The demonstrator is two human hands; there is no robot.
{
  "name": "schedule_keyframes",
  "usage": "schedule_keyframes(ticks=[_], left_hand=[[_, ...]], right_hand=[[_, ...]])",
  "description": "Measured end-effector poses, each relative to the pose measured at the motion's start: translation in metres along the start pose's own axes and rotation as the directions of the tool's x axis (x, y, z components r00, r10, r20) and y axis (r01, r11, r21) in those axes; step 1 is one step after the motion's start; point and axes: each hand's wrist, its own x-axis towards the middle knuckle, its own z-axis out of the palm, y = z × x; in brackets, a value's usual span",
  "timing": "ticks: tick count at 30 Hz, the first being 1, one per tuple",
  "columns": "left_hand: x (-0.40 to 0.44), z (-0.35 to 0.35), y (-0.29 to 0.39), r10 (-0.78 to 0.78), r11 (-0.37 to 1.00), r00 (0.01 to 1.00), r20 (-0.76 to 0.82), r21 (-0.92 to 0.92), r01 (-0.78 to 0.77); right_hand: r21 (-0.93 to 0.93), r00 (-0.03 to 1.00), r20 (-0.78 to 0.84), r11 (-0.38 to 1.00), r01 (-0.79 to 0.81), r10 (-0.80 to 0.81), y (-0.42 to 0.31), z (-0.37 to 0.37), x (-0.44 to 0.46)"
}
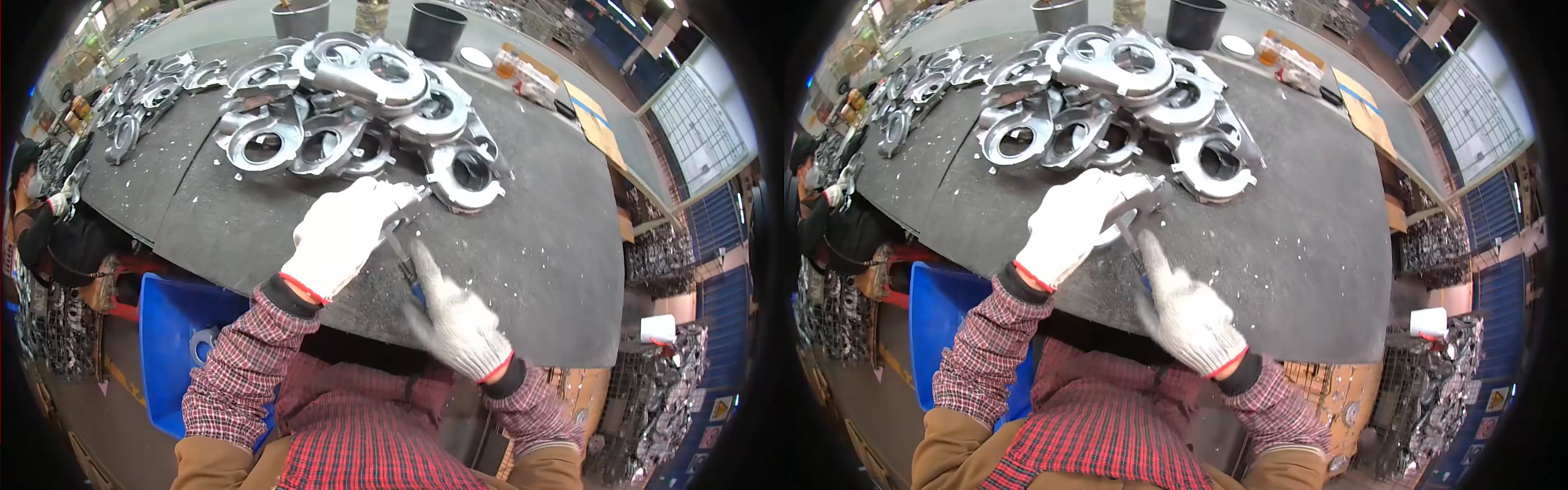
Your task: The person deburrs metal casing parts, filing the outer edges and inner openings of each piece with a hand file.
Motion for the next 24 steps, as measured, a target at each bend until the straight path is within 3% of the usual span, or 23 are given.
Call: schedule_keyframes(ticks=[1,2,3,5,7,9,11,13,14,15,17,20,21,22,23,24], left_hand=[[-0.001,0.003,0.0,0.074,0.997,0.997,-0.035,-0.015,-0.075],[-0.001,-0.005,0.008,0.015,0.999,1.0,-0.001,0.036,-0.015],[-0.002,-0.005,0.01,0.026,0.999,1.0,0.005,0.025,-0.026],[-0.008,-0.004,0.013,-0.176,0.98,0.983,0.057,0.107,0.169],[-0.014,-0.002,0.009,-0.152,0.982,0.988,0.023,0.114,0.149],[-0.022,0.004,0.004,-0.015,0.961,0.992,-0.125,0.273,0.049],[-0.034,0.003,0.005,-0.022,0.962,0.993,-0.114,0.268,0.052],[-0.042,-0.001,0.007,-0.01,0.959,0.989,-0.145,0.279,0.051],[-0.047,0.003,0.008,0.018,0.97,0.972,-0.235,0.24,0.04],[-0.053,0.004,0.011,0.01,0.969,0.973,-0.23,0.242,0.047],[-0.06,0.002,0.016,-0.312,0.943,0.925,-0.217,-0.19,0.273],[-0.071,-0.001,0.018,-0.343,0.924,0.917,-0.202,-0.25,0.29],[-0.076,-0.001,0.015,-0.372,0.904,0.909,-0.19,-0.294,0.309],[-0.081,-0.002,0.012,-0.353,0.915,0.914,-0.199,-0.277,0.293],[-0.086,-0.006,0.013,-0.338,0.921,0.918,-0.206,-0.274,0.278],[-0.092,-0.01,0.015,-0.354,0.918,0.916,-0.191,-0.258,0.301]], right_hand=[[-0.237,0.996,0.024,0.969,-0.073,0.081,-0.002,-0.006,0.0],[-0.307,0.964,0.115,0.931,-0.195,0.24,-0.005,-0.014,0.008],[-0.379,0.946,0.158,0.902,-0.208,0.284,0.002,-0.011,0.011],[-0.312,0.927,0.238,0.927,-0.208,0.288,0.002,-0.003,0.012],[-0.292,0.935,0.266,0.944,-0.155,0.236,-0.006,-0.006,0.009],[-0.266,0.938,0.301,0.96,-0.09,0.172,-0.011,-0.012,0.013],[-0.377,0.978,0.123,0.92,-0.11,0.167,-0.007,-0.019,0.014],[-0.341,0.982,0.139,0.937,-0.07,0.124,0.002,-0.007,0.01],[-0.279,0.971,0.2,0.957,-0.076,0.135,0.001,0.001,0.007],[-0.216,0.955,0.261,0.973,-0.083,0.139,-0.001,0.007,0.003],[-0.141,0.96,0.258,0.987,-0.074,0.109,0.003,0.01,0.001],[0.305,0.905,0.425,0.946,-0.108,-0.034,0.021,0.02,0.004],[0.304,0.91,0.412,0.947,-0.101,-0.035,0.017,0.013,0.006],[0.535,0.798,0.603,0.739,-0.409,0.005,0.01,0.002,0.006],[0.611,0.65,0.758,0.408,-0.678,-0.055,0.006,-0.005,0.006],[0.65,0.648,0.754,0.263,-0.713,-0.106,0.009,-0.002,-0.001]])
